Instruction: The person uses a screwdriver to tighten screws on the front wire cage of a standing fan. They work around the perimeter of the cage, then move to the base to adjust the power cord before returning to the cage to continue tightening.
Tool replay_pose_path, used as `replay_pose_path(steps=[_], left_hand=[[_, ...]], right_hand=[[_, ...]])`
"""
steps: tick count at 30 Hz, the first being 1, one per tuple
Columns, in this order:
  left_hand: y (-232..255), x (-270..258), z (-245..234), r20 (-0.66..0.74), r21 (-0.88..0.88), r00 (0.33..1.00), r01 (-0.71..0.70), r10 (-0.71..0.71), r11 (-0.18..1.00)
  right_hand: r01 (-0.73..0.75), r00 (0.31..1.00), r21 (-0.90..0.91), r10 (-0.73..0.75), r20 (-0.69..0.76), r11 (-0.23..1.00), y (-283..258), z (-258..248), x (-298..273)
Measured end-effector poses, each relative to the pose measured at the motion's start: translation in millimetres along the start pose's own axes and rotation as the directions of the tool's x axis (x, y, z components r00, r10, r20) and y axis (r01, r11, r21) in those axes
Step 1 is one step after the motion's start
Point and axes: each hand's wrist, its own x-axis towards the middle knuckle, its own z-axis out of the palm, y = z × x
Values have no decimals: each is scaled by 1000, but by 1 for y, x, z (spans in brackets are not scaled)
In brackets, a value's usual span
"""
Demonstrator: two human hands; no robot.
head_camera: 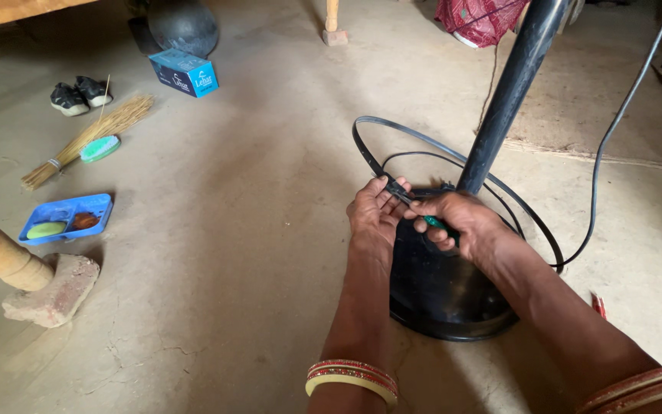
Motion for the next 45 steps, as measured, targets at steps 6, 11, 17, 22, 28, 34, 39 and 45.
replay_pose_path(steps=[6,11,17,22,28,34,39,45], left_hand=[[-1,4,-2,32,-36,999,-3,4,999],[-4,7,-5,81,-93,996,36,-29,995],[-11,16,-17,32,76,992,119,-122,990],[-13,23,-31,-46,173,990,140,-134,975],[-14,22,-37,-78,134,983,177,-167,975],[-25,23,-42,-98,232,993,89,-68,969],[-24,32,-64,-147,228,978,179,-148,957],[-25,32,-74,-179,212,954,277,-241,937]], right_hand=[[-183,964,279,117,238,943,17,-23,30],[-255,938,348,143,317,902,18,-25,28],[5,995,-385,-45,-94,923,-3,-6,2],[-55,950,-804,-217,-224,591,-4,18,-14],[13,806,-991,-587,-70,135,3,27,-24],[-15,982,-855,-153,-111,519,-2,22,-19],[6,973,-633,-151,-176,774,5,-1,2],[-54,916,-410,-119,-384,911,42,-47,36]])
